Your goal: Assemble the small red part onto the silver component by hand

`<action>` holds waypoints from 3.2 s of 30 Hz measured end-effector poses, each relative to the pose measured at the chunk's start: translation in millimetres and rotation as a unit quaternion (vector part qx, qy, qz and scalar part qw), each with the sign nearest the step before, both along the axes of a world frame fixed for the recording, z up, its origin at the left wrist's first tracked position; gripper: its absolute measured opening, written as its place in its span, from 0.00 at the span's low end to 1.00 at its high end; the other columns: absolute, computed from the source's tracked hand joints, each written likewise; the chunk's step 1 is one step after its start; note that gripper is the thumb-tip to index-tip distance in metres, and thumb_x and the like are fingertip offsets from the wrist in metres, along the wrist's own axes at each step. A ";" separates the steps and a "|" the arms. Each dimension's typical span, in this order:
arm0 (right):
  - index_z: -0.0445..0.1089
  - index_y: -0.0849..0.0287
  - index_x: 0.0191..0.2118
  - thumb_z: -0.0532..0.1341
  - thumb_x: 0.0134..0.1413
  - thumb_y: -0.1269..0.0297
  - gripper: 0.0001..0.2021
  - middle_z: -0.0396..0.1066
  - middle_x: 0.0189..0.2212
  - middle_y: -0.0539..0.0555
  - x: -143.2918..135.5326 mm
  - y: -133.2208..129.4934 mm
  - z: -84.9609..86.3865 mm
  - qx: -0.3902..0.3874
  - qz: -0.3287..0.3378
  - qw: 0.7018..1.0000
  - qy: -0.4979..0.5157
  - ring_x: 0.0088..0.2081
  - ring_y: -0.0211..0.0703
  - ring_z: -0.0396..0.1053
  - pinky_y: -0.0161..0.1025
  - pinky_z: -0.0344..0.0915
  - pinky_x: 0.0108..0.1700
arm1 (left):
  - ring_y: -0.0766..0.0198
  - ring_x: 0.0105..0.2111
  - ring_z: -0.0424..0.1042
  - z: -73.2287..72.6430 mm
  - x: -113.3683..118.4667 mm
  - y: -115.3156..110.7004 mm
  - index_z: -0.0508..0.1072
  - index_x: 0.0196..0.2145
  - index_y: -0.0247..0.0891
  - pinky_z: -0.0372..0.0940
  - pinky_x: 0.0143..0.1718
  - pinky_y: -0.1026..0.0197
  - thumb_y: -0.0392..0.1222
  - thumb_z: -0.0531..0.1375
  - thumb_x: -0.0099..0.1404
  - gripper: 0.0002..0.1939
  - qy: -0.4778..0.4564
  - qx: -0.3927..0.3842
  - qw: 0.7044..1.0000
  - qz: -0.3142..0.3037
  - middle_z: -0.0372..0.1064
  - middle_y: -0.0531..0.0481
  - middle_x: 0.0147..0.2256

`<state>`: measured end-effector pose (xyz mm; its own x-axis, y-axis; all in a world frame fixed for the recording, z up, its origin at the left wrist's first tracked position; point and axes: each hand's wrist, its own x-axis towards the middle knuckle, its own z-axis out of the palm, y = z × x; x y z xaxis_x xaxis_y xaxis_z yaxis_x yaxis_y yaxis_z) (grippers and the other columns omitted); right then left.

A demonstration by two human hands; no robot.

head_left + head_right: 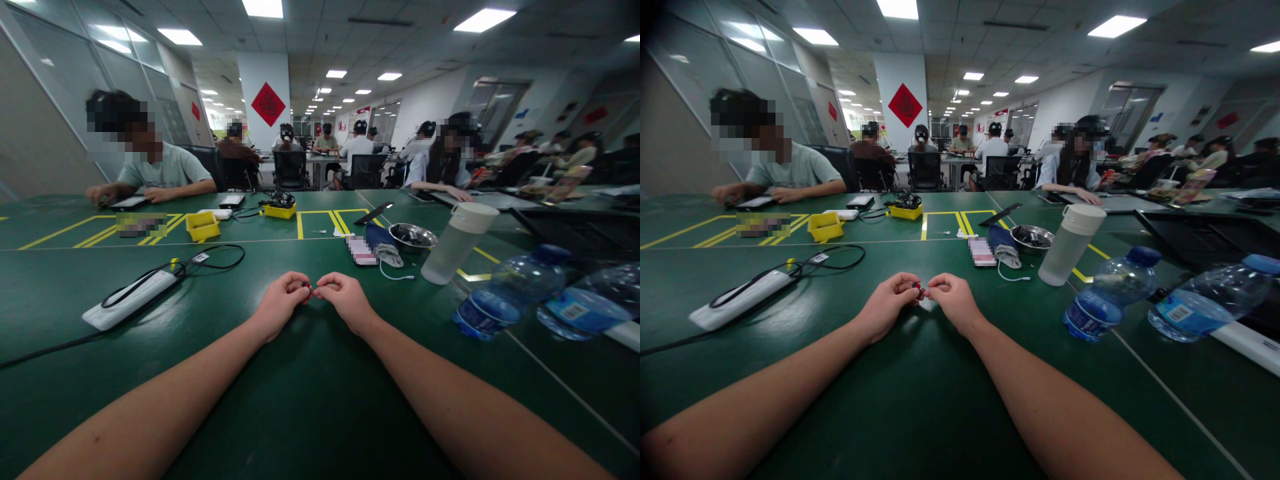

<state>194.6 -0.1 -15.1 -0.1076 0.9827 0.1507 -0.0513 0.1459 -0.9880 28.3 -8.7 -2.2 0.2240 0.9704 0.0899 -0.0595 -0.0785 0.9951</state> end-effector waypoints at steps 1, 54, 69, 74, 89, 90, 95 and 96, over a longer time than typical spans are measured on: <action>0.70 0.60 0.32 0.64 0.44 0.67 0.06 0.76 0.27 0.54 -0.1 -0.4 0.7 -0.004 -0.003 1.000 0.006 0.34 0.47 0.76 0.42 0.70 0.40 | 0.64 0.31 0.72 -0.2 -0.3 0.3 0.72 0.40 0.38 0.64 0.35 0.63 0.38 0.61 0.57 0.12 -0.002 -0.001 1.000 0.000 0.72 0.52 0.29; 0.73 0.60 0.40 0.64 0.48 0.66 0.11 0.74 0.32 0.53 0.5 -2.5 -0.1 0.070 0.045 0.996 -0.014 0.32 0.42 0.73 0.40 0.70 0.38 | 0.65 0.33 0.73 0.6 -0.8 -2.3 0.72 0.44 0.36 0.67 0.38 0.62 0.36 0.63 0.57 0.16 0.018 -0.006 0.998 -0.052 0.72 0.48 0.35; 0.68 0.60 0.44 0.61 0.49 0.68 0.14 0.71 0.36 0.53 0.4 0.5 -2.6 0.060 -0.008 0.998 -0.022 0.30 0.38 0.72 0.38 0.69 0.35 | 0.68 0.27 0.68 -2.2 -1.6 0.2 0.67 0.34 0.37 0.62 0.30 0.66 0.39 0.64 0.57 0.09 0.023 0.034 0.999 -0.028 0.68 0.54 0.27; 0.69 0.62 0.42 0.62 0.48 0.68 0.13 0.73 0.32 0.53 -1.3 -1.9 -3.3 0.080 0.036 0.992 -0.095 0.30 0.39 0.71 0.38 0.68 0.34 | 0.67 0.31 0.71 -5.7 -2.1 2.2 0.67 0.33 0.38 0.64 0.34 0.65 0.39 0.65 0.55 0.10 -0.025 0.011 1.000 0.008 0.70 0.53 0.30; 0.71 0.62 0.42 0.60 0.52 0.69 0.11 0.73 0.30 0.53 1.4 0.1 -3.9 0.090 0.014 0.987 -0.131 0.28 0.39 0.72 0.37 0.68 0.33 | 0.68 0.27 0.69 -7.7 -2.8 4.3 0.73 0.32 0.35 0.64 0.30 0.66 0.41 0.64 0.56 0.08 0.023 0.002 0.999 0.044 0.71 0.51 0.28; 0.71 0.62 0.42 0.60 0.51 0.70 0.11 0.73 0.30 0.52 1.5 -0.2 -3.4 0.092 0.012 0.986 -0.137 0.28 0.39 0.72 0.37 0.68 0.33 | 0.68 0.26 0.68 -8.0 -3.1 4.3 0.73 0.31 0.35 0.63 0.30 0.66 0.40 0.64 0.55 0.07 0.030 0.008 0.998 0.047 0.70 0.51 0.27; 0.72 0.62 0.41 0.60 0.50 0.71 0.11 0.73 0.29 0.52 0.3 -0.8 -2.5 0.101 0.010 0.982 -0.157 0.28 0.40 0.72 0.37 0.68 0.33 | 0.69 0.26 0.67 -7.3 -2.9 4.6 0.71 0.31 0.36 0.61 0.29 0.66 0.37 0.63 0.54 0.06 0.018 0.017 0.999 0.031 0.70 0.53 0.26; 0.71 0.62 0.42 0.60 0.50 0.71 0.12 0.73 0.29 0.53 -0.1 -0.7 -2.8 0.098 0.012 0.983 -0.156 0.28 0.40 0.72 0.37 0.68 0.32 | 0.69 0.25 0.67 -6.9 -2.6 4.8 0.71 0.32 0.36 0.61 0.29 0.66 0.38 0.63 0.54 0.06 0.010 0.013 1.000 0.021 0.69 0.53 0.26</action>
